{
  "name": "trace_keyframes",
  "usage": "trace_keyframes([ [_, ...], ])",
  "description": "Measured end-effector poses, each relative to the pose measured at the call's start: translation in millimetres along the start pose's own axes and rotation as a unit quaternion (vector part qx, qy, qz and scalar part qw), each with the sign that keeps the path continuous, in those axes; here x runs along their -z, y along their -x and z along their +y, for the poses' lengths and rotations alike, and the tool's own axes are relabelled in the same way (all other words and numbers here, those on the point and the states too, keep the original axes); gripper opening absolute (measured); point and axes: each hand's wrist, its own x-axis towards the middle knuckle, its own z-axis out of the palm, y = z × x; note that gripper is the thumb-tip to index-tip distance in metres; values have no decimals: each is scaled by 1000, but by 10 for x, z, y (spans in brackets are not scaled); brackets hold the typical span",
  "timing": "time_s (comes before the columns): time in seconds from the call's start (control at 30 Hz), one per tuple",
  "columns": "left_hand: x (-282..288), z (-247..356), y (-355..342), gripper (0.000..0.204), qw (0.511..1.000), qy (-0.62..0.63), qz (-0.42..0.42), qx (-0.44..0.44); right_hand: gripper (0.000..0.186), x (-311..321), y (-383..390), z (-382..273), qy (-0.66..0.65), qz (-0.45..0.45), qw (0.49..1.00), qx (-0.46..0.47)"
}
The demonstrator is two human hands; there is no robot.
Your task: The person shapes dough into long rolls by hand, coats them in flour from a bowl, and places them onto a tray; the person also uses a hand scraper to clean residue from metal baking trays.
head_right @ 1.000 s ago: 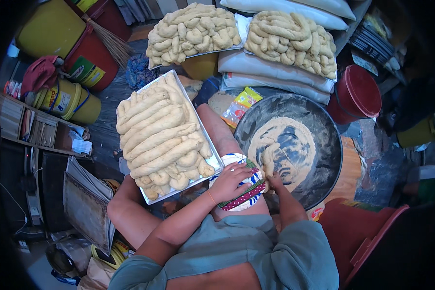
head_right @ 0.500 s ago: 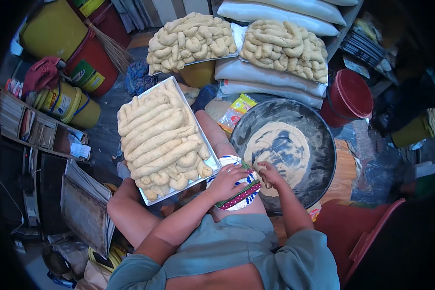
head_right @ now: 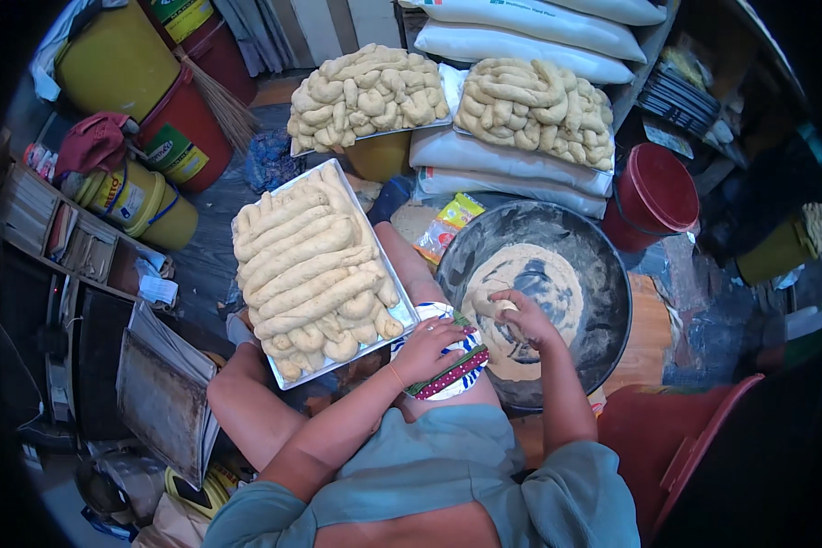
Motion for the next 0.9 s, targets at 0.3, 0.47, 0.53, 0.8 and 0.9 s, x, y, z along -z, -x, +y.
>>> trace_keyframes([
  [0.3,-2,12,19,37,1000,1,-1,-2,39,-102,-2,203,-42,29,997,-63],
  [0.47,15,71,-30,45,1000,10,28,6,40,-253,96,-18,190,-16,966,173],
  [0.53,97,147,-64,56,998,60,14,28,41,-327,209,-222,225,-33,960,164],
  [0.8,132,414,-246,71,988,115,89,54,46,-573,561,-833,368,-10,919,142],
  [0.9,116,424,-338,67,982,162,71,62,47,-666,646,-973,424,-10,894,145],
])
